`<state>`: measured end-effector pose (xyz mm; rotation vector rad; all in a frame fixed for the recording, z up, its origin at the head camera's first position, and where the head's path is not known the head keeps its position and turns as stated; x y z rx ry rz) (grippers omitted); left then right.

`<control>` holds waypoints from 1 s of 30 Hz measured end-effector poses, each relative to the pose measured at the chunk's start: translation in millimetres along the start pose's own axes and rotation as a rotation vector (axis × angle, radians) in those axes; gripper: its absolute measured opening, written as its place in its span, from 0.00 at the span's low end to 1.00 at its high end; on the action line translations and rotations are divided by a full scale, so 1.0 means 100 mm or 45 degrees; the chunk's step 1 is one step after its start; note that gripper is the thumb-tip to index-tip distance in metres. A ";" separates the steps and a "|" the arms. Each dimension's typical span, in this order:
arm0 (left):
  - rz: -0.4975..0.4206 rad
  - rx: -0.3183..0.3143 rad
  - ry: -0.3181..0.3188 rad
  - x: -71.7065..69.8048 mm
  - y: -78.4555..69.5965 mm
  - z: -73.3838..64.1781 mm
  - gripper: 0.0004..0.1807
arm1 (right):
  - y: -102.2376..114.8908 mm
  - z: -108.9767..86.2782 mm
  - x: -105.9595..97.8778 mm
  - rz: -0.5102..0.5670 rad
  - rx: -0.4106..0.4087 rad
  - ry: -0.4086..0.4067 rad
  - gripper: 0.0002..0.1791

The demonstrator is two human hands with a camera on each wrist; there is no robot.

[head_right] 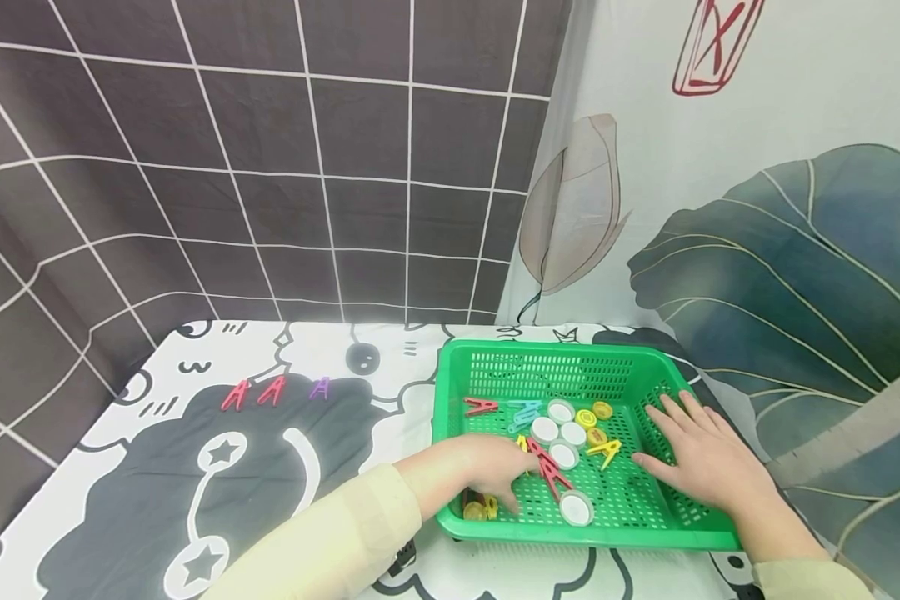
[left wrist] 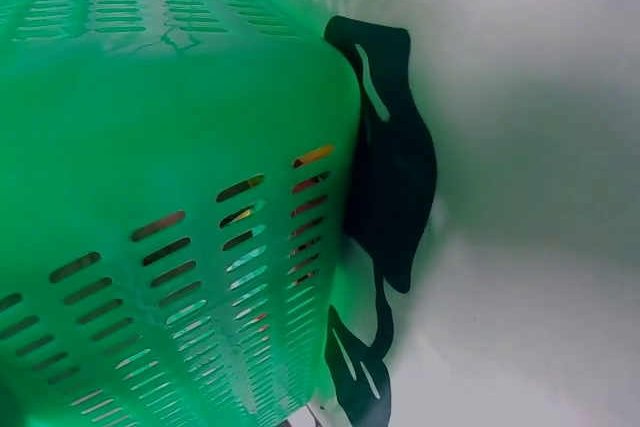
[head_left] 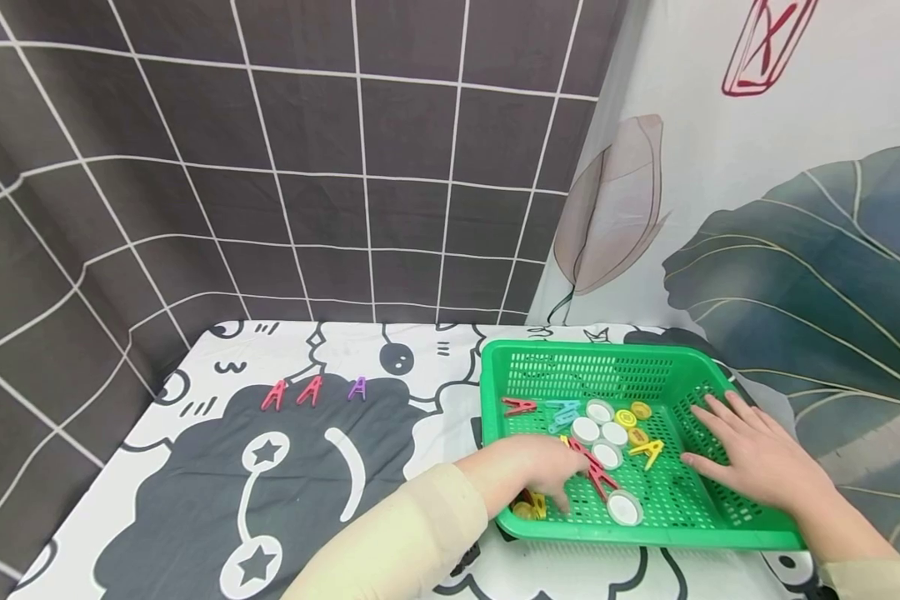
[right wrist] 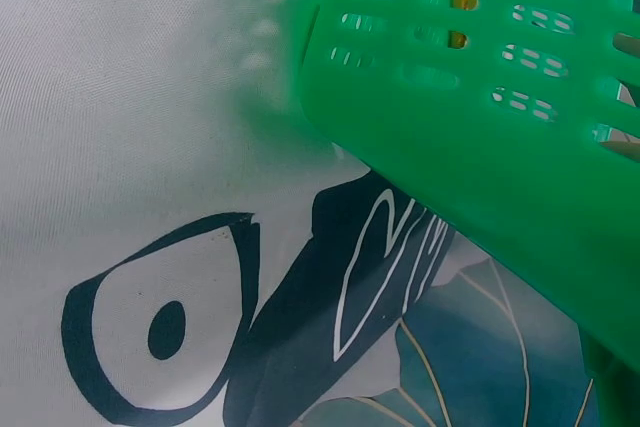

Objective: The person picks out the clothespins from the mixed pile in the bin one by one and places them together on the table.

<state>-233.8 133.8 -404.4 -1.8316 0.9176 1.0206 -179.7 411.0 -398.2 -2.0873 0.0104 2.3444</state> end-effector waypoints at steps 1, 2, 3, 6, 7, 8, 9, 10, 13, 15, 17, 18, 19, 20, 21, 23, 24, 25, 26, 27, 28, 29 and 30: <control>0.002 -0.007 0.007 0.00 0.00 0.00 0.31 | 0.00 0.00 0.00 0.000 -0.002 -0.004 0.43; 0.002 -0.016 0.013 0.00 0.00 0.00 0.31 | 0.00 -0.01 0.00 -0.002 -0.006 -0.005 0.43; 0.001 -0.027 0.018 0.01 0.00 0.00 0.32 | 0.00 -0.01 0.00 -0.002 -0.007 -0.014 0.43; 0.019 -0.056 0.040 0.01 -0.01 0.00 0.29 | -0.01 -0.01 0.00 0.000 -0.013 -0.026 0.43; 0.033 -0.059 0.047 0.01 -0.01 0.00 0.27 | -0.01 -0.01 -0.01 0.001 -0.016 -0.027 0.43; 0.043 -0.061 0.050 0.02 -0.01 0.00 0.25 | -0.01 -0.01 -0.01 0.004 -0.017 -0.030 0.43; 0.044 -0.069 0.052 0.02 -0.01 0.00 0.23 | -0.01 -0.01 -0.01 0.006 -0.017 -0.033 0.43; 0.049 -0.072 0.057 0.03 -0.01 0.00 0.21 | -0.01 -0.01 -0.01 0.008 -0.018 -0.029 0.43; 0.024 -0.087 0.064 0.04 -0.02 -0.01 0.20 | -0.01 -0.01 -0.01 0.012 -0.019 -0.026 0.43; 0.012 -0.090 0.070 0.05 -0.03 -0.01 0.23 | -0.01 -0.01 -0.01 0.015 -0.019 -0.026 0.43; 0.012 -0.085 0.090 0.05 -0.04 -0.02 0.23 | -0.01 -0.01 -0.01 0.014 -0.021 -0.026 0.43; 0.022 -0.073 0.104 0.06 -0.04 -0.02 0.22 | -0.01 -0.01 0.00 0.015 -0.020 -0.022 0.43; 0.033 -0.057 0.116 0.06 -0.04 -0.02 0.21 | -0.01 -0.01 0.00 0.012 -0.019 -0.019 0.43; 0.041 -0.047 0.126 0.06 -0.05 -0.03 0.20 | -0.01 -0.01 0.00 0.011 -0.020 -0.019 0.43; 0.055 -0.032 0.138 0.06 -0.05 -0.04 0.19 | -0.01 -0.01 0.00 0.009 -0.021 -0.017 0.43; 0.079 -0.003 0.153 0.06 -0.05 -0.04 0.17 | -0.01 0.00 0.01 0.011 -0.020 -0.013 0.43; 0.089 0.005 0.156 0.07 -0.05 -0.04 0.17 | -0.01 0.00 0.01 0.012 -0.019 -0.013 0.43; 0.085 0.003 0.158 0.07 -0.05 -0.05 0.17 | -0.01 0.00 0.01 0.012 -0.021 -0.014 0.43; 0.090 0.009 0.157 0.07 -0.04 -0.04 0.16 | -0.01 0.00 0.01 0.012 -0.022 -0.015 0.43; 0.080 0.005 0.156 0.08 -0.04 -0.04 0.15 | -0.01 0.00 0.01 0.013 -0.021 -0.014 0.43; 0.082 0.007 0.153 0.08 -0.04 -0.04 0.14 | -0.02 0.00 0.01 0.012 -0.019 -0.012 0.43; 0.086 0.009 0.149 0.08 -0.04 -0.04 0.13 | -0.02 0.00 0.01 0.009 -0.018 -0.014 0.43; 0.087 0.010 0.143 0.08 -0.04 -0.03 0.12 | -0.02 0.00 0.01 0.008 -0.017 -0.012 0.44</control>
Point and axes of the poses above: each hand's wrist, its own z-axis towards the middle knuckle, its own x-axis out of the palm, y = z × x, the point moved 1 cm from there along z, towards the middle knuckle, and after that the axes turned 13 degrees about x, right-handed, at the moved point
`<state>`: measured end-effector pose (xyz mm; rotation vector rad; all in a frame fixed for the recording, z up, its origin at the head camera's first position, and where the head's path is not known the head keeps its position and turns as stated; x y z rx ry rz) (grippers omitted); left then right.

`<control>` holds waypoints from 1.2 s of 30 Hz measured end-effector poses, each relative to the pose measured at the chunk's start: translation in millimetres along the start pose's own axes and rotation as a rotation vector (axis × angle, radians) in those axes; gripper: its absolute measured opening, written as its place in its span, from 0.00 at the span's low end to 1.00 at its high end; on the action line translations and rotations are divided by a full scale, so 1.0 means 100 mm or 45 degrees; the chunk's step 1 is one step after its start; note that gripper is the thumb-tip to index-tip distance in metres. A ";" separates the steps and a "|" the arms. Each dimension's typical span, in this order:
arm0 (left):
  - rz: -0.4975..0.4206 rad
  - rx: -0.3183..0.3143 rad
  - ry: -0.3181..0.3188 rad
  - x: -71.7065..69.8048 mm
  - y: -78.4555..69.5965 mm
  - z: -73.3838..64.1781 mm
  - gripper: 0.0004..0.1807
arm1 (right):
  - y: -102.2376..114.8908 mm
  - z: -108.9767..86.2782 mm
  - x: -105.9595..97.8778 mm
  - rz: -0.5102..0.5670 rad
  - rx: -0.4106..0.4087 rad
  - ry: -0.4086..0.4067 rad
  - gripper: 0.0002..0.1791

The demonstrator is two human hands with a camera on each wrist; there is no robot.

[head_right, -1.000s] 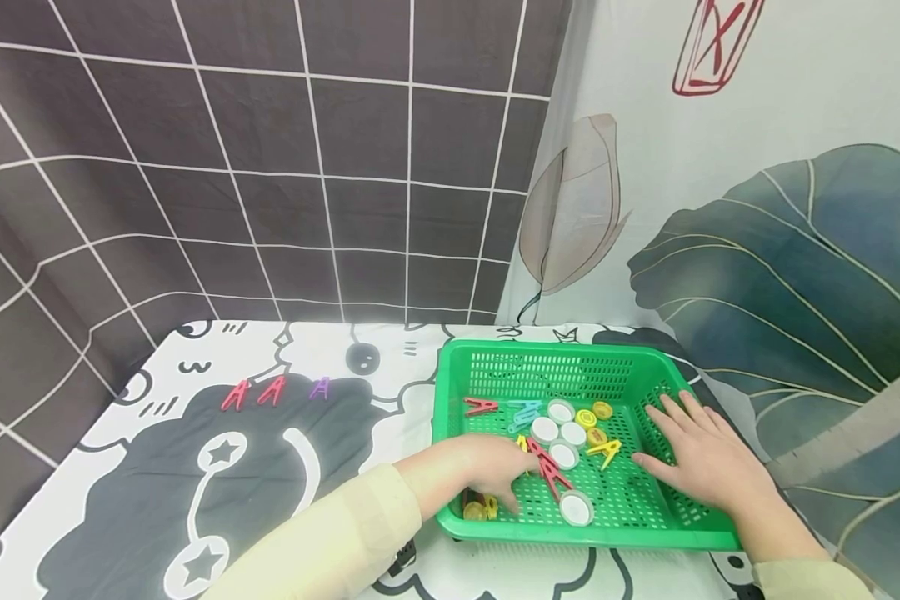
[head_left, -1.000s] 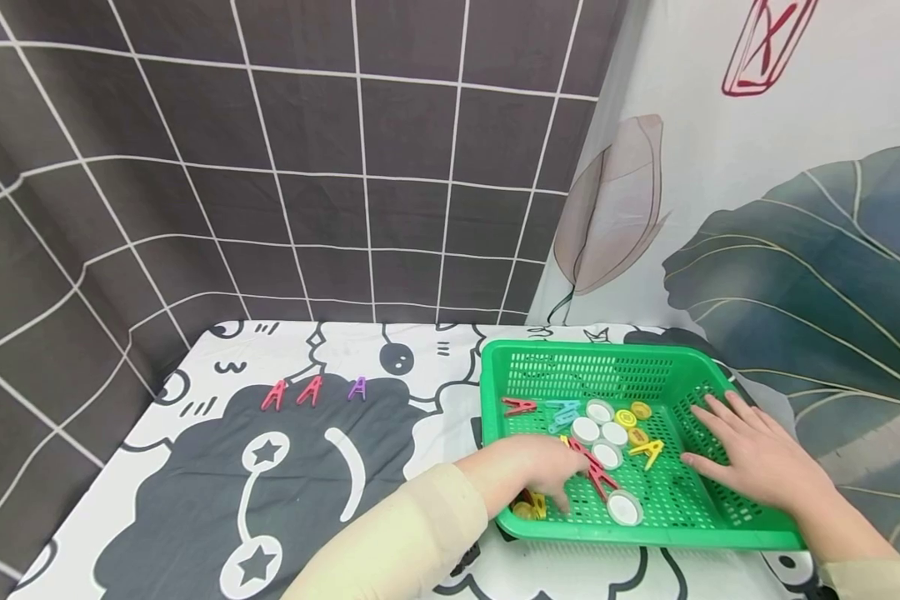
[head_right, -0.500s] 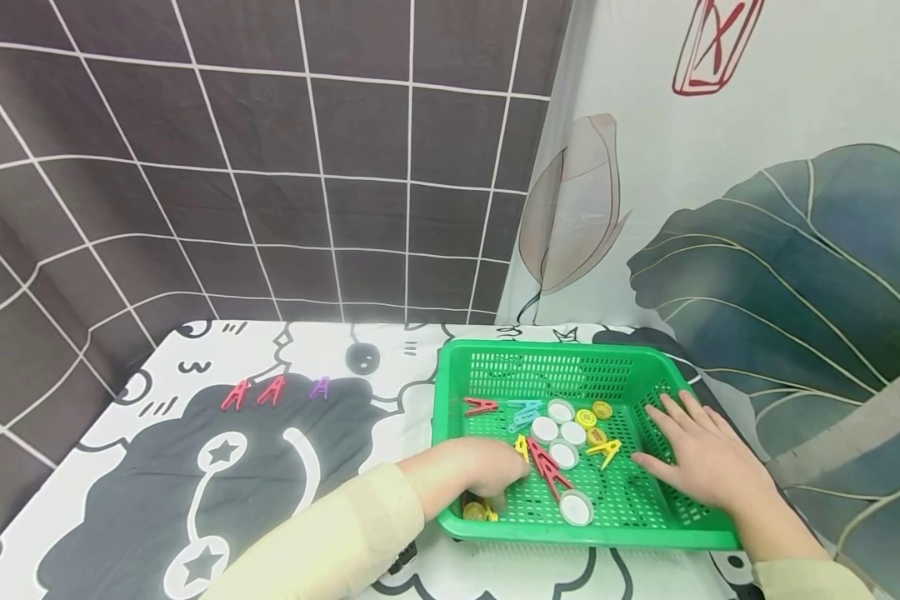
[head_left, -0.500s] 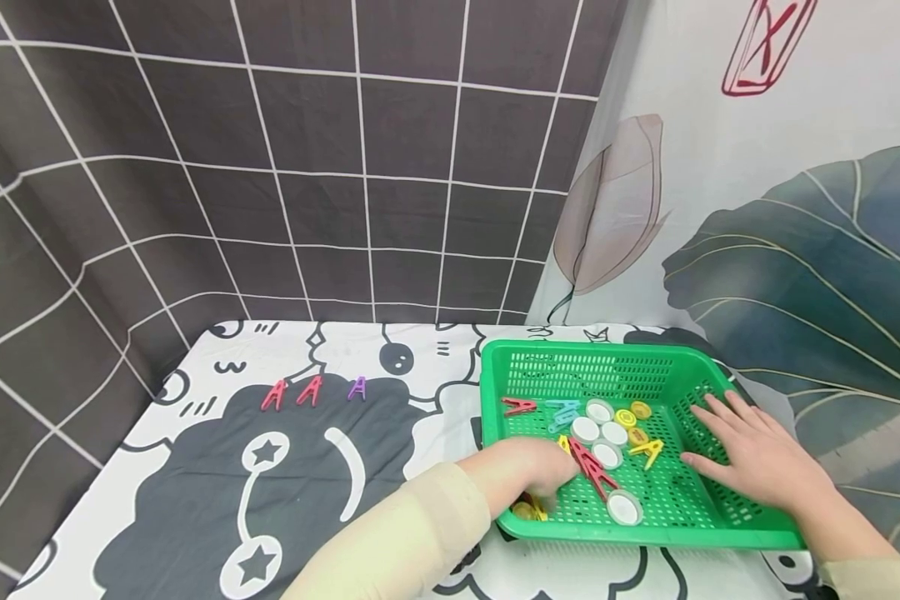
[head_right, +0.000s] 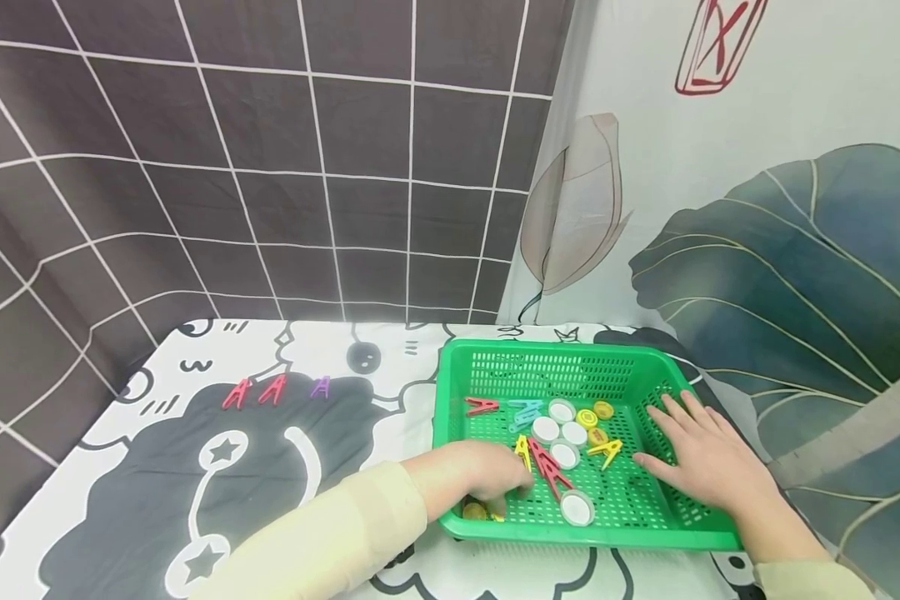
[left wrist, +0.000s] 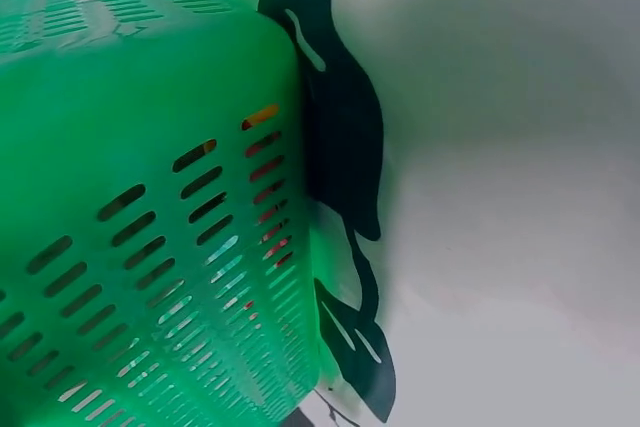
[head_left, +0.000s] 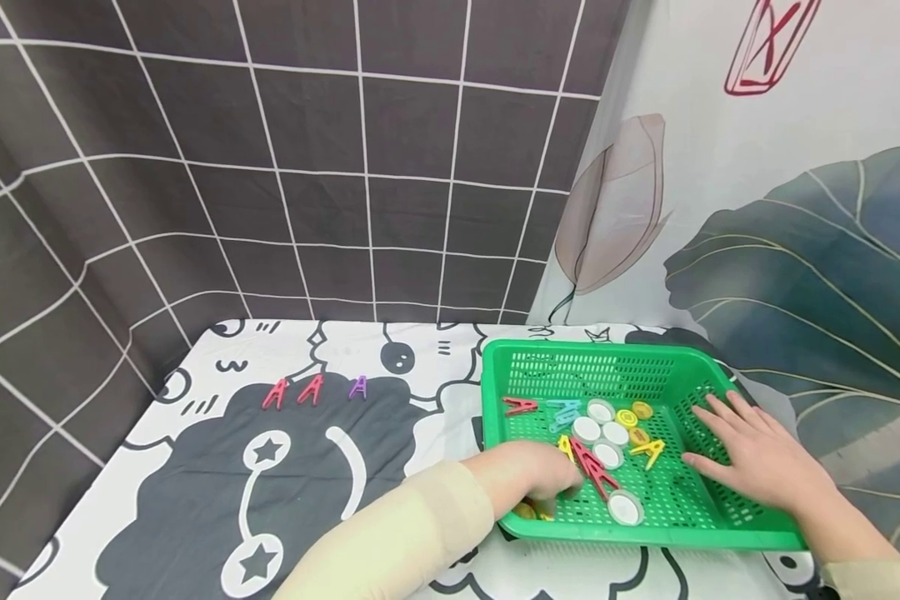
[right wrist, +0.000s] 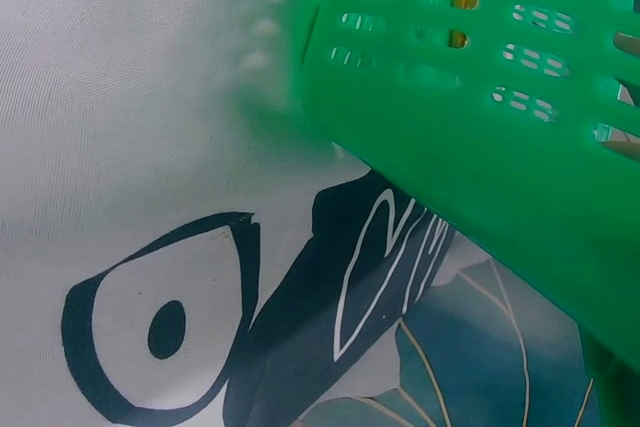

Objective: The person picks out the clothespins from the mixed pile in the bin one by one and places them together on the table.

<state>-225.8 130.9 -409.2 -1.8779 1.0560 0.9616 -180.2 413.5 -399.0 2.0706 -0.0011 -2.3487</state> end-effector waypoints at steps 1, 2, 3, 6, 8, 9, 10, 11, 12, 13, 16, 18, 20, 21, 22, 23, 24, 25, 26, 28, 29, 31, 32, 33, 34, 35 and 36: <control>0.000 0.001 -0.004 0.00 0.00 0.00 0.10 | 0.00 0.00 0.00 -0.003 0.002 0.004 0.44; -0.020 -0.004 -0.009 0.00 0.00 0.00 0.09 | -0.01 0.00 0.00 -0.007 0.003 0.006 0.44; -0.047 -0.015 -0.015 0.00 -0.01 0.00 0.08 | -0.01 0.00 0.00 -0.006 0.005 0.011 0.44; -0.099 -0.042 -0.024 0.00 -0.02 0.01 0.09 | -0.01 -0.01 0.01 -0.005 0.009 0.022 0.44; -0.138 -0.058 -0.021 0.01 -0.03 0.02 0.11 | -0.01 -0.02 0.02 -0.002 0.010 0.026 0.43; -0.138 -0.060 -0.015 0.01 -0.03 0.03 0.13 | -0.01 -0.02 0.02 0.001 0.010 0.025 0.43; -0.148 -0.069 -0.005 0.02 -0.03 0.03 0.14 | -0.01 -0.03 0.03 0.001 0.009 0.022 0.43; -0.156 -0.072 0.002 0.02 -0.04 0.04 0.16 | -0.01 -0.03 0.03 0.000 0.008 0.021 0.43; -0.155 -0.073 0.014 0.02 -0.03 0.04 0.18 | -0.01 -0.04 0.03 0.000 0.007 0.019 0.43; -0.140 -0.065 0.022 0.02 -0.03 0.04 0.19 | -0.01 -0.04 0.04 -0.002 0.005 0.017 0.43; -0.124 -0.066 0.037 0.03 -0.03 0.03 0.21 | -0.01 -0.04 0.03 -0.002 -0.001 0.012 0.42; -0.132 -0.078 0.036 0.02 -0.03 0.02 0.20 | 0.00 -0.04 0.03 0.000 -0.007 0.005 0.42; -0.215 -0.120 0.024 0.02 -0.03 0.01 0.17 | 0.00 -0.04 0.02 0.005 -0.011 -0.003 0.42; -0.245 -0.136 0.018 0.02 -0.03 0.01 0.16 | 0.00 -0.04 0.02 0.004 -0.013 -0.008 0.42; -0.274 -0.150 0.010 0.02 -0.03 0.00 0.15 | 0.00 -0.04 0.02 0.005 -0.015 -0.013 0.42; -0.296 -0.164 0.005 0.02 -0.03 0.00 0.15 | 0.00 -0.04 0.02 0.003 -0.017 -0.016 0.42; -0.291 -0.165 0.002 0.02 -0.03 0.00 0.14 | 0.00 -0.04 0.02 0.002 -0.017 -0.018 0.42; -0.282 -0.162 -0.001 0.02 -0.03 0.00 0.13 | 0.00 -0.03 0.01 0.001 -0.017 -0.020 0.42; -0.253 -0.156 0.002 0.02 -0.03 0.00 0.13 | 0.00 -0.03 0.01 -0.002 -0.017 -0.020 0.42; -0.157 -0.121 0.010 0.01 -0.03 0.01 0.13 | 0.00 -0.02 0.01 -0.001 -0.016 -0.021 0.42; -0.131 -0.110 0.012 0.01 -0.03 0.02 0.13 | 0.00 -0.02 0.01 -0.001 -0.014 -0.020 0.42; -0.100 -0.089 0.013 0.00 -0.02 0.03 0.14 | 0.00 -0.02 0.01 0.002 -0.013 -0.018 0.42; -0.087 -0.078 0.013 0.00 -0.02 0.03 0.14 | 0.00 -0.02 0.01 0.002 -0.013 -0.018 0.42; -0.068 -0.061 0.011 -0.01 -0.01 0.04 0.14 | 0.00 -0.02 0.01 0.003 -0.014 -0.018 0.42; -0.057 -0.046 0.009 -0.01 -0.01 0.03 0.14 | 0.00 -0.02 0.01 0.002 -0.015 -0.019 0.42; -0.048 -0.028 0.008 -0.02 0.00 0.03 0.13 | 0.00 -0.02 0.01 0.002 -0.017 -0.020 0.42; -0.032 -0.009 0.004 -0.02 0.00 0.03 0.13 | 0.00 -0.02 0.00 0.001 -0.018 -0.024 0.42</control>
Point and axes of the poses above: each hand's wrist, its own z-axis towards the middle knuckle, its own x-axis out of the palm, y = z × x, the point moved 1 cm from there along z, towards the middle knuckle, and after that the axes turned 13 degrees about x, right-handed, at the moved point
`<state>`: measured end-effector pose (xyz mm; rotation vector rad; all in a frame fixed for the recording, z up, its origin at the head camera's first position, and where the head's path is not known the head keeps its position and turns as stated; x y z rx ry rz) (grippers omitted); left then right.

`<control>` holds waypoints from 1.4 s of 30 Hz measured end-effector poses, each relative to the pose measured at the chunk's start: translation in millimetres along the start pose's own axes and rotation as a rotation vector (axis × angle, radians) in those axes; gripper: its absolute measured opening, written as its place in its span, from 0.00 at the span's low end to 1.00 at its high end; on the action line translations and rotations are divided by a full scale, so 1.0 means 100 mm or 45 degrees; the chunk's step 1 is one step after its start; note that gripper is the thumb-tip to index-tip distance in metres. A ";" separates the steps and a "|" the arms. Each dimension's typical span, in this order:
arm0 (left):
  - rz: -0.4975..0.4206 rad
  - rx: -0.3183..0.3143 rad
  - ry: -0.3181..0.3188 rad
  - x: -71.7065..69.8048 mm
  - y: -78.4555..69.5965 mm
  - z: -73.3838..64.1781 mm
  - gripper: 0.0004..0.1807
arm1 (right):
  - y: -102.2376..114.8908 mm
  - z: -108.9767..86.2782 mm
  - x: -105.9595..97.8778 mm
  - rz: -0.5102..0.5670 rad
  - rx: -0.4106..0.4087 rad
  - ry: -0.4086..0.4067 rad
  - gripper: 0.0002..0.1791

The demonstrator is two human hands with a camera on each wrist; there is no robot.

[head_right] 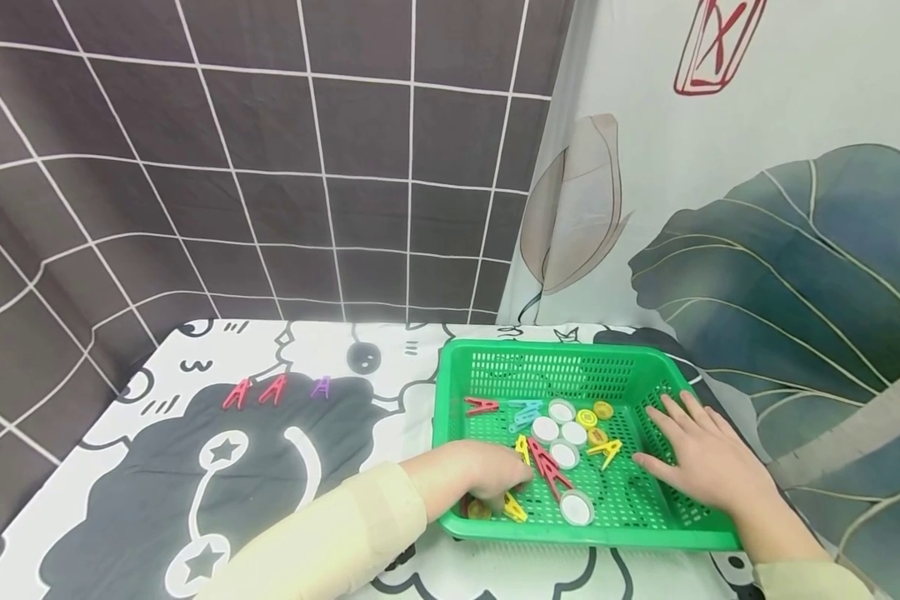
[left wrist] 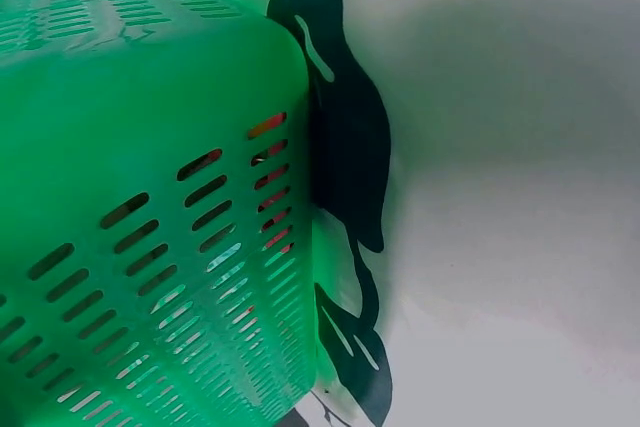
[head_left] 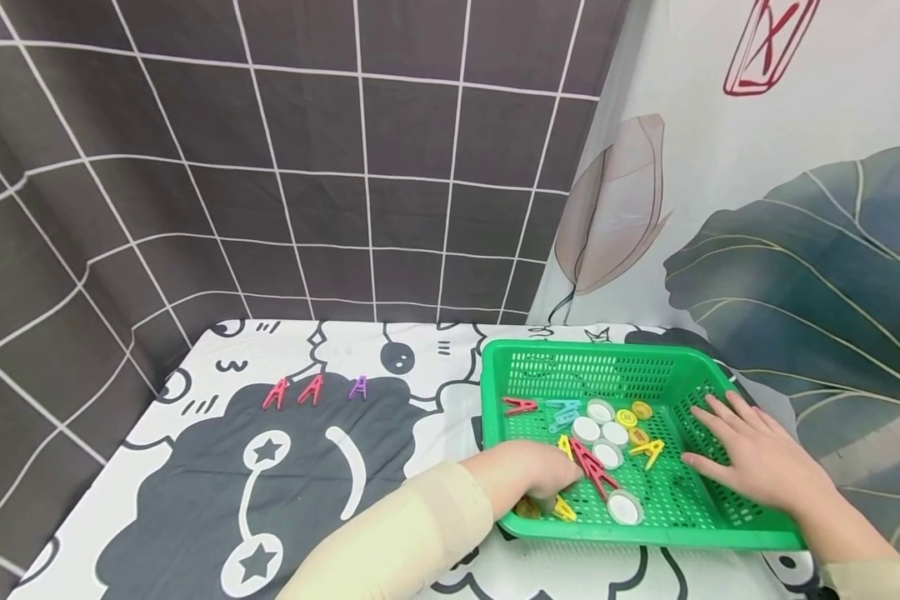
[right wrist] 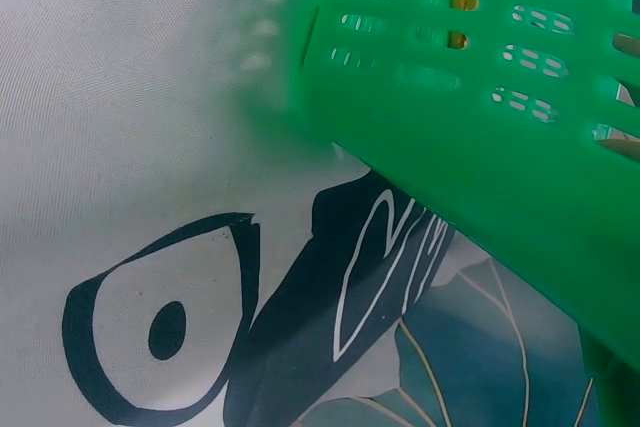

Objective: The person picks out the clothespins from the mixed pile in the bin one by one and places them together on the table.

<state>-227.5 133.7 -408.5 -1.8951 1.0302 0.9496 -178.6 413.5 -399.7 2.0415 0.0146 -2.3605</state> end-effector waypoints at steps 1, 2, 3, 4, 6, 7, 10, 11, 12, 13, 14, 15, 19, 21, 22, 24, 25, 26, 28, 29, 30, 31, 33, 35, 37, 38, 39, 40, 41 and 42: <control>0.024 0.023 -0.004 0.00 0.00 -0.01 0.11 | 0.00 0.00 0.00 -0.001 -0.002 -0.003 0.42; 0.040 0.045 -0.008 -0.01 0.01 -0.01 0.11 | 0.00 0.00 0.00 -0.003 -0.004 -0.007 0.42; 0.052 0.064 -0.010 -0.01 0.01 -0.02 0.10 | 0.00 0.01 0.00 -0.004 -0.005 -0.012 0.42; 0.060 0.081 -0.011 -0.01 0.01 -0.02 0.09 | 0.00 0.01 -0.01 -0.005 -0.007 -0.016 0.42; 0.062 0.098 -0.012 -0.02 0.01 -0.03 0.08 | 0.00 0.01 -0.01 -0.009 -0.009 -0.023 0.42; 0.067 0.106 -0.011 -0.02 0.01 -0.03 0.08 | 0.00 0.01 -0.01 -0.010 -0.010 -0.026 0.42; 0.069 0.117 -0.007 -0.03 0.01 -0.03 0.07 | 0.00 0.02 -0.01 -0.013 -0.011 -0.033 0.42; 0.073 0.124 -0.006 -0.03 0.01 -0.03 0.08 | 0.00 0.02 -0.01 -0.014 -0.011 -0.035 0.42; 0.078 0.131 -0.005 -0.03 0.01 -0.03 0.08 | 0.00 0.02 -0.01 -0.014 -0.011 -0.036 0.42; 0.083 0.136 -0.006 -0.03 0.01 -0.03 0.08 | 0.00 0.02 -0.01 -0.013 -0.010 -0.037 0.42; 0.073 0.135 -0.008 -0.03 0.01 -0.03 0.07 | 0.00 0.01 -0.01 -0.014 -0.010 -0.037 0.42; 0.067 0.138 -0.010 -0.03 0.01 -0.03 0.07 | 0.00 0.01 -0.01 -0.014 -0.010 -0.038 0.42; 0.032 0.144 -0.018 -0.05 0.01 -0.03 0.06 | 0.01 0.02 -0.02 -0.014 -0.010 -0.032 0.41; 0.020 0.151 -0.021 -0.06 0.00 -0.03 0.06 | 0.01 0.02 -0.02 -0.015 -0.007 -0.021 0.42; 0.015 0.156 -0.023 -0.06 0.00 -0.03 0.07 | 0.01 0.02 -0.02 -0.016 -0.004 -0.014 0.42; -0.003 0.168 -0.031 -0.07 0.01 -0.02 0.08 | 0.01 0.02 -0.03 -0.019 0.000 -0.007 0.42; -0.014 0.176 -0.035 -0.07 0.01 -0.02 0.08 | 0.01 0.02 -0.03 -0.019 0.004 -0.002 0.42; -0.029 0.184 -0.041 -0.07 0.01 -0.02 0.08 | 0.01 0.03 -0.04 -0.020 0.007 0.003 0.42; -0.051 0.206 -0.054 -0.07 0.03 -0.01 0.08 | 0.01 0.03 -0.04 -0.017 0.008 0.009 0.42; -0.066 0.218 -0.062 -0.06 0.03 0.00 0.09 | 0.01 0.03 -0.04 -0.016 0.007 0.010 0.42; -0.071 0.231 -0.074 -0.06 0.04 0.00 0.09 | 0.02 0.03 -0.04 -0.013 0.007 0.016 0.42; -0.074 0.253 -0.089 -0.06 0.04 0.01 0.10 | 0.02 0.02 -0.03 -0.010 0.007 0.021 0.42; -0.072 0.295 -0.126 -0.07 0.05 0.01 0.12 | 0.02 0.02 -0.03 -0.007 0.008 0.025 0.42; -0.067 0.330 -0.179 -0.08 0.06 0.01 0.13 | 0.02 0.02 -0.03 -0.007 0.009 0.021 0.42; -0.045 0.353 -0.235 -0.10 0.05 0.00 0.14 | 0.02 0.01 -0.03 -0.010 0.013 0.018 0.42; -0.042 0.351 -0.262 -0.11 0.05 -0.01 0.14 | 0.02 0.01 -0.02 -0.013 0.013 0.015 0.42; -0.034 0.349 -0.290 -0.12 0.05 -0.03 0.14 | 0.02 0.01 -0.02 -0.016 0.013 0.013 0.42; -0.027 0.343 -0.319 -0.13 0.04 -0.04 0.14 | 0.02 0.02 -0.02 -0.019 0.015 0.016 0.43; -0.022 0.338 -0.346 -0.14 0.04 -0.05 0.14 | 0.02 0.02 -0.02 -0.022 0.016 0.020 0.43; -0.018 0.329 -0.373 -0.14 0.04 -0.06 0.14 | 0.02 0.02 -0.02 -0.025 0.017 0.021 0.43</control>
Point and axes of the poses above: each hand's wrist, its own z-axis towards the middle knuckle, its own x-axis out of the palm, y = z × x, the point moved 1 cm from there along z, towards the middle knuckle, and after that the axes turned 13 degrees about x, right-handed, at the moved point
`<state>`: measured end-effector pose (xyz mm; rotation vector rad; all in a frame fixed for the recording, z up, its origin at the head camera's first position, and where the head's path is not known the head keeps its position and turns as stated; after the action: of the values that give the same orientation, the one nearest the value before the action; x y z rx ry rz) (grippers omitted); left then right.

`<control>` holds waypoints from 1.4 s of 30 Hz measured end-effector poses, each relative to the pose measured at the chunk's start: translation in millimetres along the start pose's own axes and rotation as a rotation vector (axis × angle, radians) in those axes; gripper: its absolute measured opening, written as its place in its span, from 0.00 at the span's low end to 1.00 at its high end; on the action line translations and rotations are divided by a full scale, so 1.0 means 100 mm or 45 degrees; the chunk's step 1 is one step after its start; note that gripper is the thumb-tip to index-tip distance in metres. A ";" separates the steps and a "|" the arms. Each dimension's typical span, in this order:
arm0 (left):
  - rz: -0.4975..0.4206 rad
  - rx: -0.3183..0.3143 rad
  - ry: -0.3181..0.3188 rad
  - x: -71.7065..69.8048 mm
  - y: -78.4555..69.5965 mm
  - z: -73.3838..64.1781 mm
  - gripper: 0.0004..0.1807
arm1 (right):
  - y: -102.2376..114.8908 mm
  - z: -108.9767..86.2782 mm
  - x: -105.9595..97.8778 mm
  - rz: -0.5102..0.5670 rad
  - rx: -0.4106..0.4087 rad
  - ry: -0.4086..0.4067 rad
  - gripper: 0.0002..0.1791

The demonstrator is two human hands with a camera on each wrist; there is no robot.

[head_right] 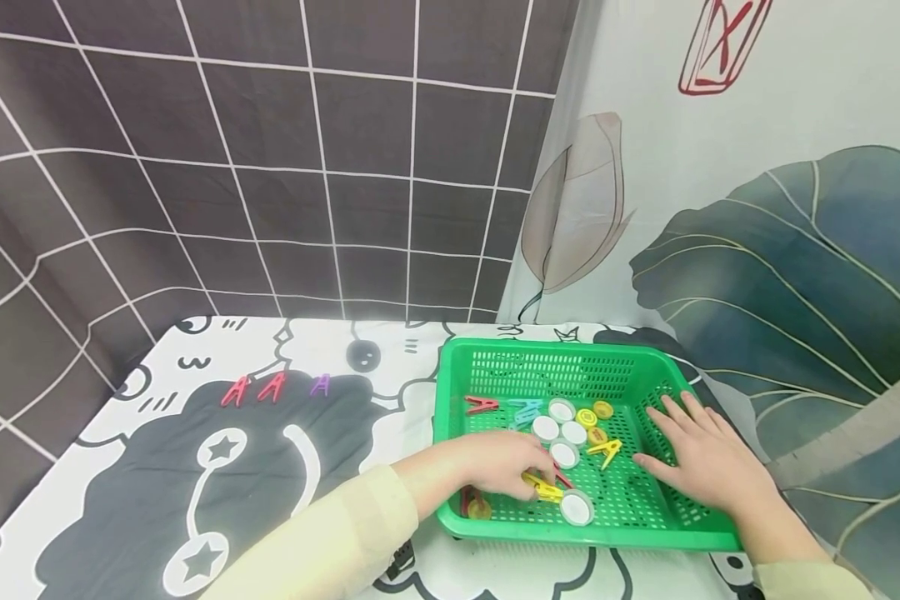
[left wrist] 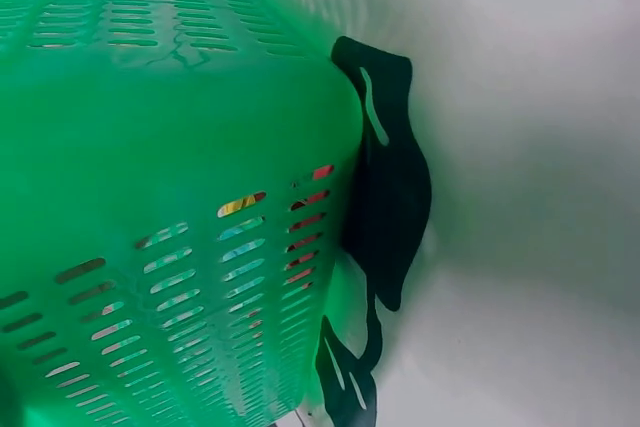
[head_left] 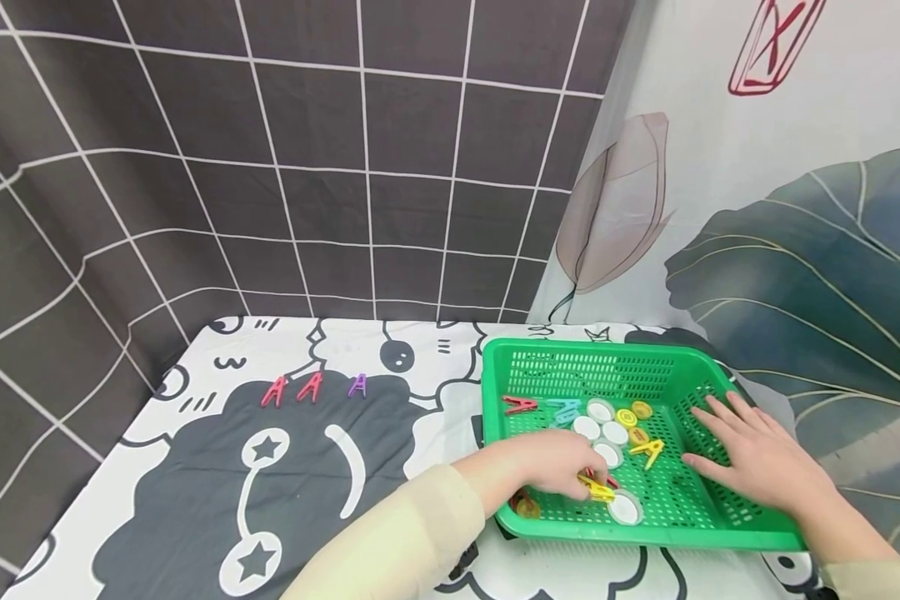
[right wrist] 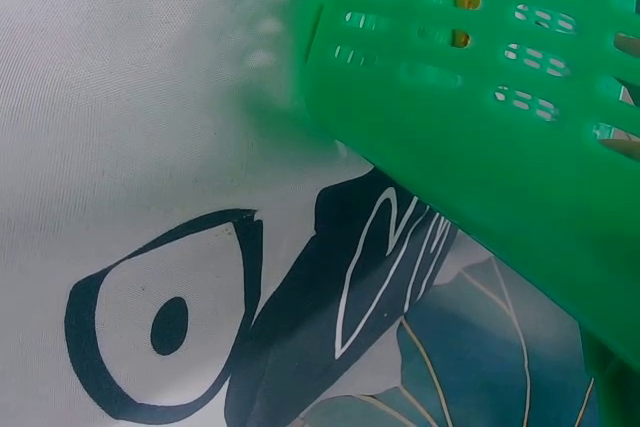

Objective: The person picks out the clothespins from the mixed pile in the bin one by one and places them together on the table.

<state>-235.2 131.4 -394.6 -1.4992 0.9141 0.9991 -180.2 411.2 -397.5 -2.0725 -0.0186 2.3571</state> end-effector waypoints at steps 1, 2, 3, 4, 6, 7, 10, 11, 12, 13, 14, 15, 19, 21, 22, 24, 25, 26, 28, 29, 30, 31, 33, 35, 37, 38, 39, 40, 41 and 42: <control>0.001 -0.010 -0.026 -0.01 0.00 -0.01 0.15 | 0.00 0.00 0.00 -0.002 0.001 -0.001 0.43; 0.002 -0.017 -0.054 -0.02 0.00 -0.01 0.15 | 0.00 0.00 0.00 -0.002 0.004 0.000 0.43; 0.002 -0.018 -0.081 -0.02 0.00 -0.02 0.15 | 0.00 0.00 0.00 -0.002 0.006 0.001 0.43; -0.003 -0.026 -0.105 -0.03 0.00 -0.02 0.15 | 0.00 0.00 0.00 -0.003 0.007 0.000 0.43; -0.031 -0.036 -0.163 -0.04 0.01 -0.03 0.16 | 0.00 0.00 0.00 -0.003 0.008 0.003 0.43; -0.040 -0.040 -0.194 -0.04 0.01 -0.03 0.16 | 0.00 0.00 0.00 -0.003 0.007 0.004 0.43; -0.087 -0.058 -0.305 -0.06 0.02 -0.04 0.17 | -0.01 0.00 0.00 -0.003 0.005 0.002 0.43; -0.098 -0.060 -0.348 -0.07 0.02 -0.05 0.17 | -0.01 0.00 0.00 -0.002 0.005 0.003 0.43; -0.102 -0.062 -0.388 -0.08 0.02 -0.06 0.17 | -0.01 0.00 0.00 -0.001 0.005 0.001 0.43; -0.101 -0.059 -0.426 -0.09 0.02 -0.06 0.17 | -0.01 0.01 0.00 -0.002 0.004 0.002 0.43; -0.104 -0.059 -0.459 -0.10 0.02 -0.08 0.17 | -0.01 0.01 0.00 -0.004 0.004 0.001 0.43; -0.103 -0.054 -0.492 -0.11 0.02 -0.09 0.17 | -0.01 0.01 0.00 -0.005 0.004 0.002 0.43; -0.154 -0.071 -0.630 -0.15 0.02 -0.14 0.18 | 0.00 0.01 0.00 -0.008 0.002 0.005 0.43; -0.263 -0.117 -0.753 -0.17 0.03 -0.17 0.17 | 0.00 0.01 0.00 -0.004 0.001 0.007 0.43; -0.343 -0.151 -0.839 -0.19 0.05 -0.19 0.17 | 0.01 0.01 0.00 -0.001 0.001 0.007 0.43; -0.485 -0.221 -1.043 -0.22 0.10 -0.24 0.16 | 0.01 0.00 0.00 0.002 -0.002 0.011 0.43; -0.554 -0.255 -1.153 -0.24 0.14 -0.27 0.16 | 0.00 0.00 0.00 0.004 -0.001 0.013 0.43; -0.625 -0.284 -1.264 -0.26 0.18 -0.29 0.15 | 0.00 0.00 0.00 0.004 -0.002 0.011 0.43; -0.724 -0.336 -1.458 -0.29 0.27 -0.35 0.15 | -0.01 -0.02 0.00 0.007 -0.002 0.004 0.42; -0.766 -0.363 -1.536 -0.30 0.31 -0.38 0.15 | -0.02 -0.02 0.00 0.006 -0.003 0.000 0.42; -0.808 -0.389 -1.608 -0.31 0.35 -0.41 0.15 | -0.02 -0.03 0.00 0.006 -0.003 -0.004 0.42; -0.849 -0.409 -1.675 -0.31 0.38 -0.43 0.14 | -0.02 -0.03 0.01 0.003 -0.004 -0.008 0.42; -0.894 -0.450 -1.780 -0.31 0.46 -0.49 0.15 | -0.02 -0.03 0.01 0.002 -0.007 -0.011 0.42; -0.917 -0.474 -1.873 -0.29 0.53 -0.54 0.15 | -0.02 -0.02 0.02 0.003 -0.007 -0.006 0.42; -0.883 -0.499 -1.929 -0.28 0.60 -0.60 0.14 | -0.02 -0.01 0.02 0.004 -0.004 0.002 0.42; -0.861 -0.517 -1.948 -0.26 0.64 -0.63 0.14 | -0.02 0.00 0.02 0.006 -0.003 0.007 0.42; -0.839 -0.541 -1.962 -0.25 0.68 -0.67 0.14 | -0.02 0.00 0.02 0.006 -0.003 0.009 0.42; -0.810 -0.573 -1.970 -0.24 0.73 -0.70 0.14 | -0.01 0.01 0.02 0.006 -0.002 0.011 0.42; -0.769 -0.600 -1.973 -0.22 0.77 -0.74 0.14 | -0.01 0.01 0.02 0.005 -0.002 0.013 0.42; -0.736 -0.637 -1.972 -0.21 0.81 -0.78 0.14 | -0.01 0.01 0.02 0.002 0.000 0.016 0.42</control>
<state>-308.5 43.1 -396.7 -0.7904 -0.8561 1.5215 -181.6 411.7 -399.0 -2.0877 -0.0176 2.3450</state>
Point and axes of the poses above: each hand's wrist, its own z-axis towards the middle knuckle, its own x-axis out of the palm, y = z × x, the point moved 1 cm from there along z, towards the middle knuckle, and after that the axes turned 13 degrees about x, right-handed, at the moved point
